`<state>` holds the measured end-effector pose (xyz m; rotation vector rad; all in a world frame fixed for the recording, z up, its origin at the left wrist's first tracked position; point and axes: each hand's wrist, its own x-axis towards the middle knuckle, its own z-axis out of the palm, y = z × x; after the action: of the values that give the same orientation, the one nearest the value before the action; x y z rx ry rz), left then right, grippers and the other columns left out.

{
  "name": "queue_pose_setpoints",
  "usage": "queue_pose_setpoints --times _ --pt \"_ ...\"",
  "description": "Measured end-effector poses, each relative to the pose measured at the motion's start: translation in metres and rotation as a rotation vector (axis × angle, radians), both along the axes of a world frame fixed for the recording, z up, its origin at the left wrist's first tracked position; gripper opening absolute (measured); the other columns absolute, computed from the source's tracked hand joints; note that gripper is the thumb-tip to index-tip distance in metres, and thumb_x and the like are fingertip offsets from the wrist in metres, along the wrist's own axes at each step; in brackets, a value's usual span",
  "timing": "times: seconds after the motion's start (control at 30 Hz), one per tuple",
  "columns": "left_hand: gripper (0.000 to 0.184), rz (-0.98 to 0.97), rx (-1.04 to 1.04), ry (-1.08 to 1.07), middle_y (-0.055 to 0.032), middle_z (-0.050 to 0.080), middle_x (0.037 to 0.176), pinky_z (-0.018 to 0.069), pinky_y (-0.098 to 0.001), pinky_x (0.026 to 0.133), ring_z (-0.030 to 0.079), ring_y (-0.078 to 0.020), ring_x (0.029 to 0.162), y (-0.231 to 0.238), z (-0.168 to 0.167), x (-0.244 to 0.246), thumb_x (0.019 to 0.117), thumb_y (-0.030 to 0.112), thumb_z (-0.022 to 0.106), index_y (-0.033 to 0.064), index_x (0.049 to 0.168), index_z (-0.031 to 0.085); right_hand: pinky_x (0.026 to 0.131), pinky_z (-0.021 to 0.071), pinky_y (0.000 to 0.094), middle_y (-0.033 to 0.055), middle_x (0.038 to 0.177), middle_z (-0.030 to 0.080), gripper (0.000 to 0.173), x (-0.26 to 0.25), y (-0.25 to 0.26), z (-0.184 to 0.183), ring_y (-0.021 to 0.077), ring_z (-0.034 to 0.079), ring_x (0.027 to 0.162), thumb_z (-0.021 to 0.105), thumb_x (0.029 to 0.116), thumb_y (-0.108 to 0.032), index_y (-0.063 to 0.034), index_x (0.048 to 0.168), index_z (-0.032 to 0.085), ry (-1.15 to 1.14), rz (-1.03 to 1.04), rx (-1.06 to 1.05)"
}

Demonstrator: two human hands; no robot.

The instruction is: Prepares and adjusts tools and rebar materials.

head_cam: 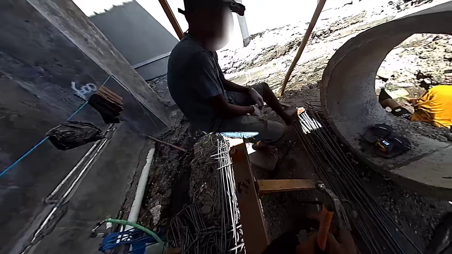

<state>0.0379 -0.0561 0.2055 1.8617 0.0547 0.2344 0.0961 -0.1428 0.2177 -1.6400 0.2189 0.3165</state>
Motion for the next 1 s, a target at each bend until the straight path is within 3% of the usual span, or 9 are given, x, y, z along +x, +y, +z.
queue_pose_setpoints --times 0.07,0.13,0.2,0.3,0.43,0.53,0.63,0.83,1.0 --pt "0.024 -0.013 -0.022 0.083 -0.0169 0.071 0.088 0.0572 -0.0389 0.081 0.070 -0.0207 0.085 0.031 -0.008 -0.011 0.0903 0.005 0.060 -0.0115 0.107 0.067 0.085 0.0595 0.0396 0.0202 0.112 0.070 0.042 -0.007 0.027 -0.013 0.0212 0.072 0.096 0.051 0.0981 -0.010 0.0122 0.133 0.051 -0.031 -0.017 -0.006" --pt "0.027 -0.043 -0.036 0.166 -0.0163 0.073 0.098 0.0555 -0.0417 0.090 0.070 -0.0210 0.094 0.069 -0.012 -0.028 0.0962 0.012 0.060 -0.0085 0.113 0.068 0.081 0.0597 0.0329 0.0155 0.110 0.073 0.039 -0.005 0.049 -0.016 0.0143 0.072 0.091 0.046 0.1014 -0.009 0.0090 0.136 0.053 -0.078 0.119 -0.044" --pt "0.026 -0.018 -0.022 0.218 -0.0140 0.073 0.097 0.0580 -0.0364 0.085 0.070 -0.0162 0.089 0.113 -0.020 -0.046 0.0993 0.013 0.058 -0.0081 0.113 0.067 0.087 0.0581 0.0371 0.0154 0.112 0.071 0.042 0.011 0.068 -0.022 0.0174 0.070 0.096 0.044 0.1023 -0.006 0.0053 0.142 0.053 -0.181 0.374 -0.204" --pt "0.031 0.083 0.067 0.420 -0.0095 0.064 0.081 0.0546 -0.0347 0.067 0.061 -0.0149 0.067 0.175 -0.031 -0.073 0.1026 0.016 0.052 -0.0088 0.119 0.060 0.094 0.0488 0.0656 0.0211 0.122 0.070 0.039 0.042 0.103 -0.031 0.0423 0.067 0.110 0.045 0.1061 -0.009 -0.0100 0.143 0.060 -0.154 0.727 -0.568" --pt "0.035 0.201 0.232 0.586 -0.0089 0.055 0.071 0.0491 -0.0372 0.059 0.054 -0.0185 0.059 0.222 -0.026 -0.096 0.1020 0.014 0.048 -0.0087 0.127 0.054 0.102 0.0439 0.0644 0.0132 0.142 0.063 0.051 0.054 0.149 -0.080 0.0403 0.059 0.128 0.046 0.1027 -0.005 -0.0261 0.148 0.057 -0.012 1.032 -0.881" --pt "0.033 0.241 0.207 0.633 -0.0069 0.051 0.068 0.0468 -0.0336 0.057 0.050 -0.0155 0.056 0.232 -0.032 -0.107 0.1066 0.018 0.046 -0.0098 0.121 0.056 0.107 0.0400 0.0634 0.0152 0.141 0.062 0.057 0.044 0.164 -0.115 0.0403 0.057 0.132 0.045 0.1005 -0.001 -0.0272 0.150 0.054 0.064 1.106 -0.885" --pt "0.033 0.235 0.140 0.699 -0.0034 0.048 0.067 0.0441 -0.0301 0.056 0.047 -0.0118 0.055 0.232 -0.039 -0.108 0.1082 0.021 0.042 -0.0072 0.114 0.060 0.104 0.0427 0.0652 0.0187 0.140 0.062 0.055 0.034 0.172 -0.134 0.0430 0.058 0.129 0.045 0.1020 -0.003 -0.0246 0.152 0.052 0.159 1.090 -0.859" --pt "0.040 0.165 0.107 0.649 -0.0015 0.048 0.065 0.0470 -0.0297 0.053 0.049 -0.0116 0.051 0.223 -0.059 -0.105 0.1081 0.022 0.031 -0.0078 0.118 0.056 0.097 0.0455 0.0680 0.0177 0.136 0.065 0.057 0.028 0.175 -0.146 0.0452 0.061 0.123 0.049 0.1007 -0.003 -0.0289 0.151 0.053 0.201 1.052 -0.860" --pt "0.035 0.058 0.273 0.767 -0.0122 0.055 0.070 0.0510 -0.0409 0.063 0.057 -0.0236 0.061 0.228 -0.070 -0.093 0.1105 0.020 0.038 -0.0096 0.117 0.057 0.094 0.0486 0.0656 0.0190 0.132 0.067 0.057 0.029 0.173 -0.157 0.0444 0.064 0.119 0.049 0.1027 -0.005 -0.0305 0.153 0.049 0.182 1.093 -0.849"
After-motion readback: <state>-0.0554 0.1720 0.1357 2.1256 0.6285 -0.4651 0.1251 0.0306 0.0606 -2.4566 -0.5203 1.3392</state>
